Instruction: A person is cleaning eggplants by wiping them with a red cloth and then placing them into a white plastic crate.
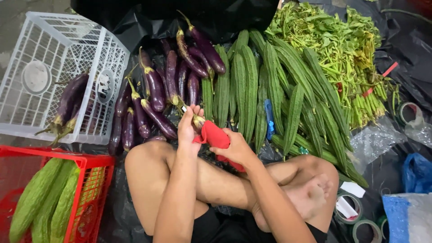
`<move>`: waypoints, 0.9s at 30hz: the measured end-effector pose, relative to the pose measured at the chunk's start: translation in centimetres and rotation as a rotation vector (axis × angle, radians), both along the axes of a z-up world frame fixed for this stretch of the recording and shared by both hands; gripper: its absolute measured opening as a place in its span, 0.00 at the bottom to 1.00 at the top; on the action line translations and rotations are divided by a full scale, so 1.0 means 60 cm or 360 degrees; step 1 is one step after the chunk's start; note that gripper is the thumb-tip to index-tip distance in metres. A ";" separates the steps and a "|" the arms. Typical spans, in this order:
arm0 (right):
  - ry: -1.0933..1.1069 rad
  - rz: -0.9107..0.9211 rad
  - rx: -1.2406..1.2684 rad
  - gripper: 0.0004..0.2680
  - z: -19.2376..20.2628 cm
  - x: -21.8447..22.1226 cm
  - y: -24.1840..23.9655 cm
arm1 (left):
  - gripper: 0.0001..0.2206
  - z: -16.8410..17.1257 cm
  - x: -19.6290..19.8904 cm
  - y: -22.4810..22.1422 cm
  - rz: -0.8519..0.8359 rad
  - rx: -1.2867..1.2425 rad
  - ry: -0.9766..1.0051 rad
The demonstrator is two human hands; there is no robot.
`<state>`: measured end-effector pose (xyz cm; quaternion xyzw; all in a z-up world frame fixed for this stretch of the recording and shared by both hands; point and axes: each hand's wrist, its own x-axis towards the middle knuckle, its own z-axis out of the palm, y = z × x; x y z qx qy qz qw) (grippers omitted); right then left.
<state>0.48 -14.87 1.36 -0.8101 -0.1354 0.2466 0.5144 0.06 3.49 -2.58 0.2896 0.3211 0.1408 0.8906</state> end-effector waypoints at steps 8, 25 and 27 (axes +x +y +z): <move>-0.0085 -0.0099 0.0106 0.18 0.026 -0.014 -0.010 | 0.20 0.018 0.009 0.008 0.0040 -0.0007 0.0064; 0.1046 -0.1093 0.0822 0.16 -0.068 0.034 -0.025 | 0.18 -0.007 0.024 -0.027 -0.0386 0.0293 0.0211; 0.0946 -0.0994 0.0781 0.15 -0.051 0.032 -0.030 | 0.18 -0.012 0.021 -0.025 -0.0312 0.0281 0.0308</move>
